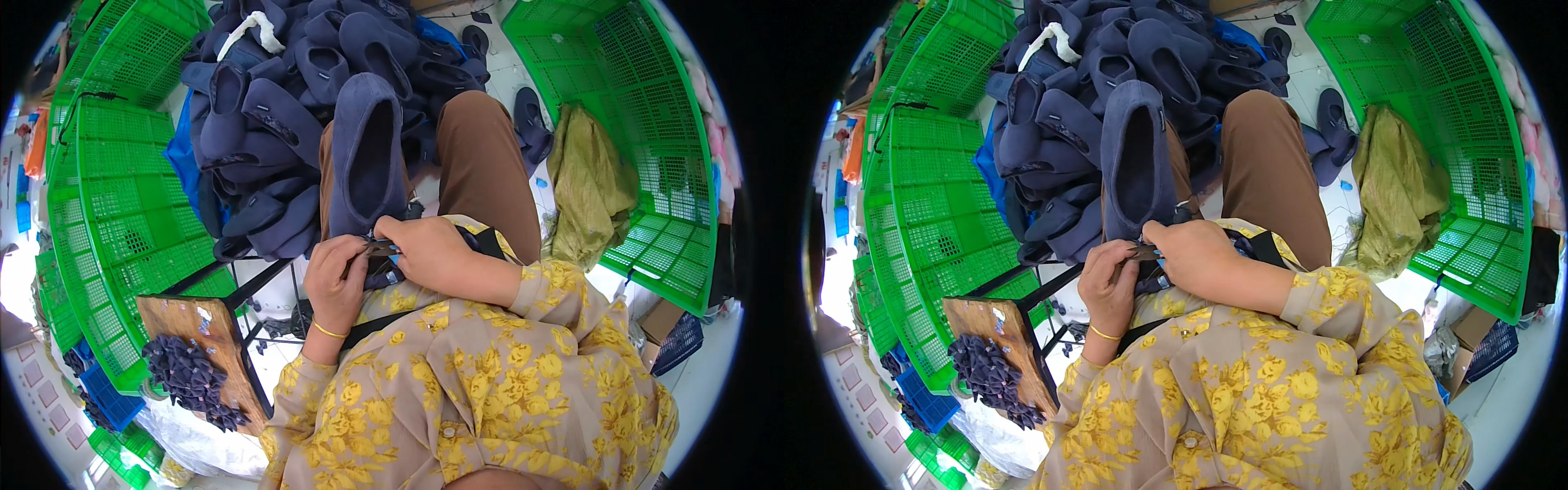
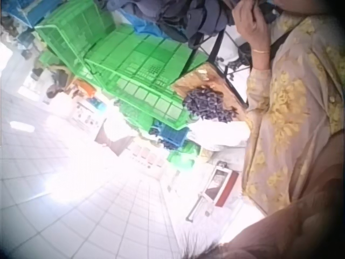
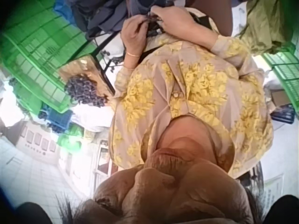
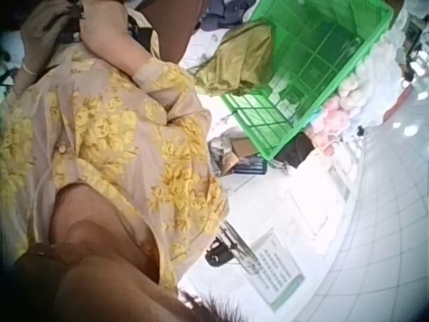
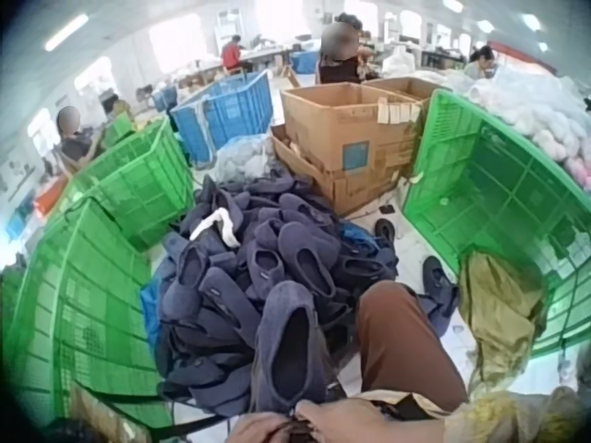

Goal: The person sits on the floor and uses a small blue tool to trim loose threads and fabric from the edges of dark blue slippers. They handle the slippers one at a time, rotating them to access different areas, and place the trimmed slippers into a green basket.

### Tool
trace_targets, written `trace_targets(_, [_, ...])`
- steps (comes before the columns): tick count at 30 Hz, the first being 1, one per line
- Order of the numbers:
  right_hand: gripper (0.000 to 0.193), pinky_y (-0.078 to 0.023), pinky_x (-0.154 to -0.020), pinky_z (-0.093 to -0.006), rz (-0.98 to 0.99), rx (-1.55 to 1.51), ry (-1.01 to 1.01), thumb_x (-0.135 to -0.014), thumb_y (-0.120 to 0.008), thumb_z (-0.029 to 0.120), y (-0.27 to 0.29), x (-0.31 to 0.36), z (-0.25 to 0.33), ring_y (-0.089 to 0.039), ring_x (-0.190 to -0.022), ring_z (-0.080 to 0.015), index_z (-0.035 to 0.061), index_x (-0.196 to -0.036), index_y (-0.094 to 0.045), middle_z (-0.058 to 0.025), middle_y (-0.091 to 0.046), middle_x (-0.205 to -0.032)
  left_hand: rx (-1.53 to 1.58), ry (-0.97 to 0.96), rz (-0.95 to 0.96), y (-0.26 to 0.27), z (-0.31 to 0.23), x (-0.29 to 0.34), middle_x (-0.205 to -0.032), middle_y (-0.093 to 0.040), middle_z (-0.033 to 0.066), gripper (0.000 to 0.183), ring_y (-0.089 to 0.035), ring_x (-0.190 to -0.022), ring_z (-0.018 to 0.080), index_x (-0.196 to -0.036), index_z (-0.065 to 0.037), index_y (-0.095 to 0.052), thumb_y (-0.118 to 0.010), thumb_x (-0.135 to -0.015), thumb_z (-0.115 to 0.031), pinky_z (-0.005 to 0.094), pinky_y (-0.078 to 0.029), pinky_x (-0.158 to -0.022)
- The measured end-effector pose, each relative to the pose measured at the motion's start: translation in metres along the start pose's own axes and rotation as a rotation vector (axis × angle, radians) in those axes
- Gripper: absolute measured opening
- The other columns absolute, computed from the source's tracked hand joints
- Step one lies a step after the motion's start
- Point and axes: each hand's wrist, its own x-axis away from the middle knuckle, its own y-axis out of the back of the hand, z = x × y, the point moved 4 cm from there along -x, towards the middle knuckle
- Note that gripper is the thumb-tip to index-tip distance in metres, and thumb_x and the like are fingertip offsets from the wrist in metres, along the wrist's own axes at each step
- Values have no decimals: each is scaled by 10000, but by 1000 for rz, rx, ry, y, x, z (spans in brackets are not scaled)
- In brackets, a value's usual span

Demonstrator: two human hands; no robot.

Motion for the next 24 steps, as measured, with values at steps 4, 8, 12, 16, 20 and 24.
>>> trace_targets(4, [267,-492,-615,-486,12,-24,10,-762,-611,44,5,5,0,-649,-679,-387,46,-1010,-513,-180,-648,-707,8,4,-64,0,-5,1,-917,-681,97,184,-634,-825,261,-899,-24,-666,-717,-739,52,329,-504,-733])
trace_targets(8, [258,-488,-632,-495,82,-28,-14,-768,-600,40,10,7,1,-647,-709,-395,47,-1011,-516,-184,-652,-725,19,-4,-76,-1,-6,1,-918,-681,96,196,-633,-818,254,-898,-24,-667,-721,-729,59,320,-503,-724])
trace_targets(12, [268,-483,-661,-508,96,-98,-10,-771,-595,38,13,9,0,-644,-752,-408,66,-1027,-517,-187,-656,-751,38,25,-80,0,-7,1,-945,-678,102,196,-633,-833,208,-905,-2,-665,-709,-735,86,275,-495,-719])
trace_targets(16, [267,-470,-676,-522,88,-155,-3,-777,-589,38,9,8,-5,-637,-772,-416,80,-1030,-517,-190,-657,-776,43,35,-58,2,-8,1,-935,-688,102,190,-639,-832,197,-897,6,-665,-712,-734,91,268,-495,-727])
trace_targets(20, [258,-466,-662,-516,64,-180,-17,-782,-583,22,4,5,-6,-628,-749,-424,56,-1022,-495,-202,-643,-760,57,-41,-40,1,-9,-2,-910,-700,105,180,-649,-826,227,-872,-2,-669,-719,-722,84,296,-504,-739])
trace_targets(24, [257,-437,-629,-506,13,-241,5,-770,-554,-26,-3,3,-11,-596,-720,-431,50,-998,-464,-201,-610,-742,52,-69,-41,1,-8,-3,-899,-703,106,181,-664,-834,256,-865,-17,-682,-724,-714,72,309,-516,-749])
